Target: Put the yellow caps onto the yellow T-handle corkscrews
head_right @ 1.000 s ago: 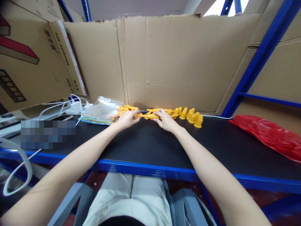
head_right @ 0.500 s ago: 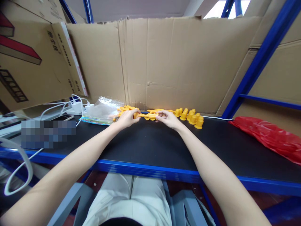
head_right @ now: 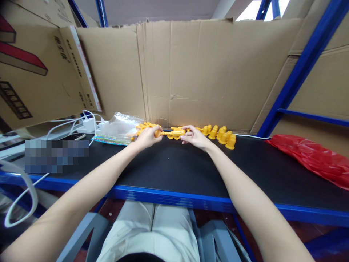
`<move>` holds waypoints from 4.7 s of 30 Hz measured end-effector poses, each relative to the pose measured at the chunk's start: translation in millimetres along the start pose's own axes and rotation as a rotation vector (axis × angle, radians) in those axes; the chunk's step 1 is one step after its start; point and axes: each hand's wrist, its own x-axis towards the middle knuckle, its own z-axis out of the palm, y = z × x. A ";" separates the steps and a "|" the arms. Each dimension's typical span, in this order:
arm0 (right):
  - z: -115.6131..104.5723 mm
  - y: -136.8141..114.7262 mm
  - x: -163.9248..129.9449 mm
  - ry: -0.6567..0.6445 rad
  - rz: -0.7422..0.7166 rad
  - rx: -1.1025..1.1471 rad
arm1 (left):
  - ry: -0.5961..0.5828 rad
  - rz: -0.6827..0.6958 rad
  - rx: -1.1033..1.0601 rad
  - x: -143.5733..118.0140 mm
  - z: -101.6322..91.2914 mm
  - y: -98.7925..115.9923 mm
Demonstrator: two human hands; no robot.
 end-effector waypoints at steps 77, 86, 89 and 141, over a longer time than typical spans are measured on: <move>16.4 0.0 1.6 0.111 0.205 0.068 | -0.040 0.089 -0.048 -3.4 -1.9 2.0; 19.0 5.3 2.1 0.135 0.156 0.124 | -0.061 0.057 -0.063 -2.5 0.2 -1.8; 18.3 8.1 1.8 0.118 0.117 0.134 | -0.061 0.035 -0.065 -2.2 0.7 -2.9; -11.4 5.0 13.7 0.478 -0.013 0.192 | -0.106 0.095 -0.098 -5.2 0.7 -1.3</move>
